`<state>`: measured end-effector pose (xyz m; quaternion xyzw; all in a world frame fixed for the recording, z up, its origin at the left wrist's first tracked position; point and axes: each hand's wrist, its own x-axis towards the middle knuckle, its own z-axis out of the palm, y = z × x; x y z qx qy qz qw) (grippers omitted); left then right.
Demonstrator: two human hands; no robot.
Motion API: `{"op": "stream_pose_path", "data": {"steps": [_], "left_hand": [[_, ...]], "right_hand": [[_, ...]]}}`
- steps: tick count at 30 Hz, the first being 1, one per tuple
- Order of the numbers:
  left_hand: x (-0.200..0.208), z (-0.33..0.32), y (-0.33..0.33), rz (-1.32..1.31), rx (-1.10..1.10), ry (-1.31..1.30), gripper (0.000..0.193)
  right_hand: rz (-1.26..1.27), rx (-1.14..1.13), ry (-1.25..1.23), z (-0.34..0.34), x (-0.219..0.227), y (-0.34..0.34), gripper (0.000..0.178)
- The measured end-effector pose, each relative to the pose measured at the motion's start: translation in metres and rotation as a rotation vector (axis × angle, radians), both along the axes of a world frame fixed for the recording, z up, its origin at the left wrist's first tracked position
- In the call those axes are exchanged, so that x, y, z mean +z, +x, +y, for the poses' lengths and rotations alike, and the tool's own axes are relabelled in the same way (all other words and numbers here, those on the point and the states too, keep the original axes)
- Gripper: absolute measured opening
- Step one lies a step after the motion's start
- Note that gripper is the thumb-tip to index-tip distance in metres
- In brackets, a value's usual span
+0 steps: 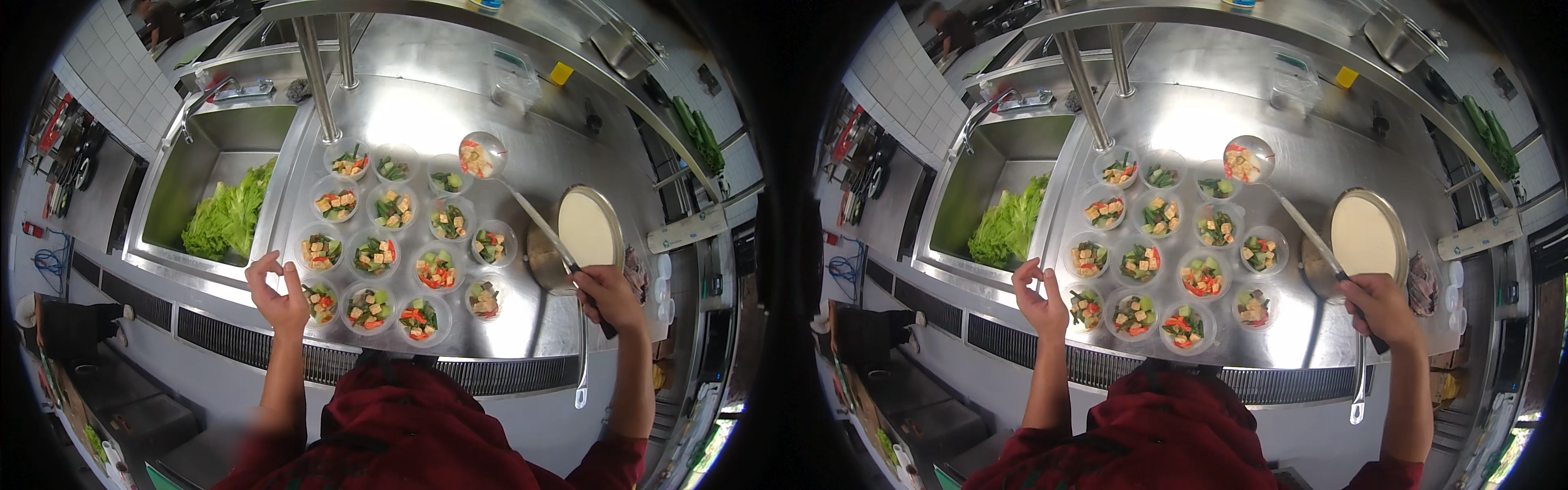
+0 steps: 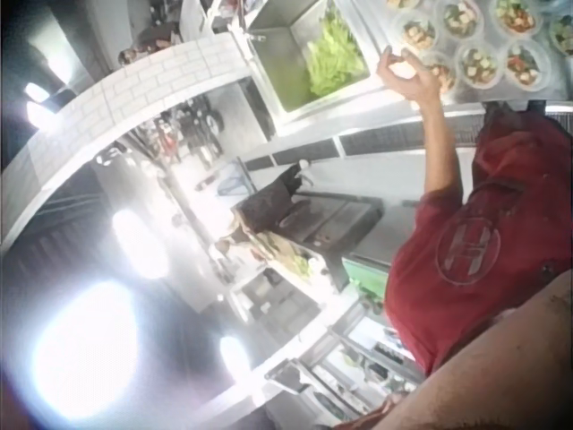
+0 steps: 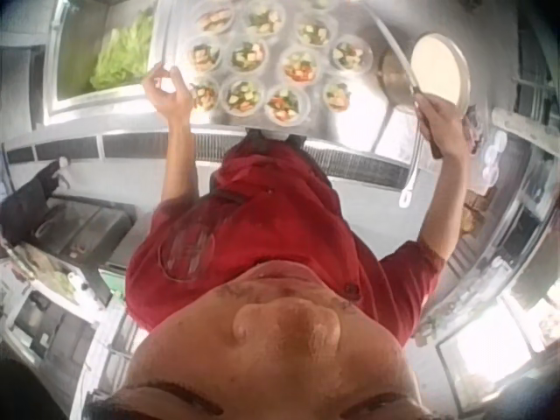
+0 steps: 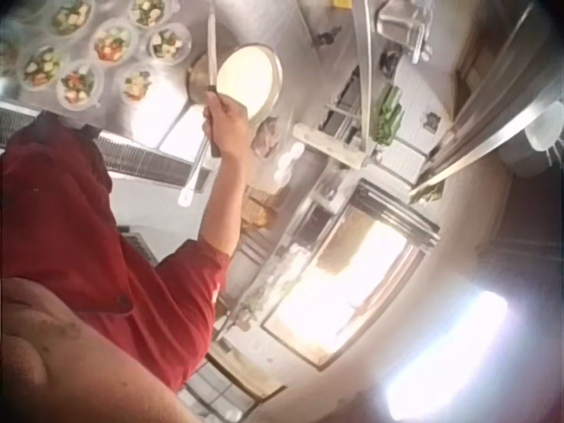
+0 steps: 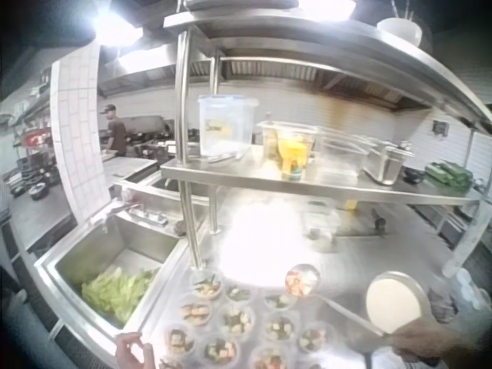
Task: The person uses a ladle to scoop a creamy sauce from a pot and pours it into multiple clear plastic containers that already contain chopped vegetables. The containers are arranged on a stainless steel countertop in a commercial kitchen.
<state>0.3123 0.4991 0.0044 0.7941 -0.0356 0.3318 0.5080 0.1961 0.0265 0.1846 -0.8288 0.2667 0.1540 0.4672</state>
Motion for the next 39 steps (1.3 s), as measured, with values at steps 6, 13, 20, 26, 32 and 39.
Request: {"op": "stream_pose_path", "data": {"steps": [6, 13, 20, 26, 32, 39], "left_hand": [[0.000, 0.029, -0.004, 0.012, 0.067, 0.040, 0.023], [0.000, 0.033, 0.001, 0.023, 0.079, 0.013, 0.024], [0.003, 0.026, 0.012, -0.009, 0.049, -0.015, 0.024], [0.001, 0.025, 0.016, -0.034, 0.052, 0.011, 0.023], [0.000, 0.028, 0.015, -0.024, 0.064, 0.041, 0.022], [0.002, 0.029, 0.013, -0.028, 0.087, 0.032, 0.022]], "right_hand": [[0.000, 0.058, -0.200, 0.025, -0.036, 0.027, 0.029], [-0.178, 0.222, -0.559, 0.043, -0.055, 0.019, 0.029], [-0.170, 0.208, -0.618, 0.041, -0.061, 0.014, 0.030], [-0.197, 0.190, -0.590, 0.043, -0.063, 0.014, 0.030], [-0.198, 0.128, -0.588, 0.042, -0.063, 0.014, 0.030], [-0.035, 0.019, -0.339, 0.053, -0.047, 0.029, 0.031]]}}
